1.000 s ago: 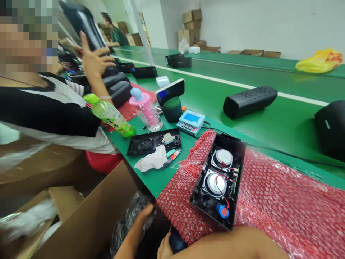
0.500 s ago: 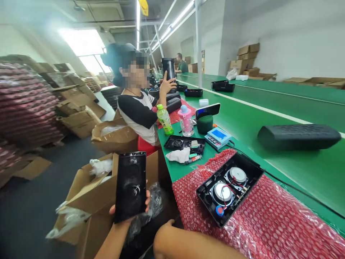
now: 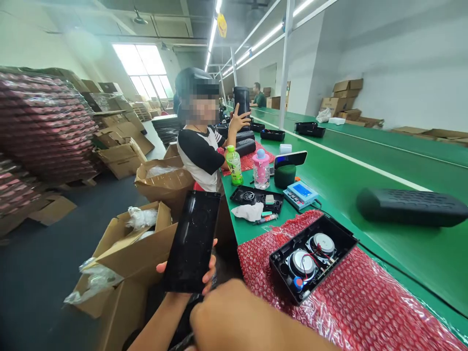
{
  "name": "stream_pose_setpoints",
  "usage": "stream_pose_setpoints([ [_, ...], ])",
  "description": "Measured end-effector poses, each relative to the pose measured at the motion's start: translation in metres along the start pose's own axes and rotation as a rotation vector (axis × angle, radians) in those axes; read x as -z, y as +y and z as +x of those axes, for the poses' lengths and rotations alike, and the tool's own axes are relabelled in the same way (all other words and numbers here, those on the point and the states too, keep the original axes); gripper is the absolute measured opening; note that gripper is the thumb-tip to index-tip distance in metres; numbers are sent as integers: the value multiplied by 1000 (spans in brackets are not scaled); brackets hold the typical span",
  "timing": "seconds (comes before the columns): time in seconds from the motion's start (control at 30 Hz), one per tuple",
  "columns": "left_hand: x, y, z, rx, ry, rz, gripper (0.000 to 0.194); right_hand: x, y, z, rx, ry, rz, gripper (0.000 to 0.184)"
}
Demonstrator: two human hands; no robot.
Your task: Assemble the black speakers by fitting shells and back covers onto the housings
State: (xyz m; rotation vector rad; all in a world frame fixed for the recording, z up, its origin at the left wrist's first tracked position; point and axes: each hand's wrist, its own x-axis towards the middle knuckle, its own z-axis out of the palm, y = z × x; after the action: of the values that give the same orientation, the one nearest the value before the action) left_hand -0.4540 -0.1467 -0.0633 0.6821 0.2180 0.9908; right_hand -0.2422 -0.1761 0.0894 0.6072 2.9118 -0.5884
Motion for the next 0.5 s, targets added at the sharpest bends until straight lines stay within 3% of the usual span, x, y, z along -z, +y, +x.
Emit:
stream_pose_setpoints([
  [0.03, -5, 2, 1, 26, -32, -12, 119, 16, 5, -20, -49, 68, 12, 29],
  [0.13, -26, 4, 9, 89, -158, -46, 118, 45, 31, -63, -267, 521, 0, 37],
  [0.2, -41, 0, 15, 115, -296, -131, 114, 51, 51, -78, -337, 654, 53, 42],
  [0.3, -62, -15, 23, 138, -420, -334, 104, 57, 77, -84, -321, 540, 321, 37],
  [0.4, -79, -41, 27, 218, -429, -438, 106, 61, 101, -79, -222, 354, 546, 47],
  [0.5, -90, -71, 29, 236, -410, -448, 116, 57, 118, -65, 10, 379, 776, 51],
])
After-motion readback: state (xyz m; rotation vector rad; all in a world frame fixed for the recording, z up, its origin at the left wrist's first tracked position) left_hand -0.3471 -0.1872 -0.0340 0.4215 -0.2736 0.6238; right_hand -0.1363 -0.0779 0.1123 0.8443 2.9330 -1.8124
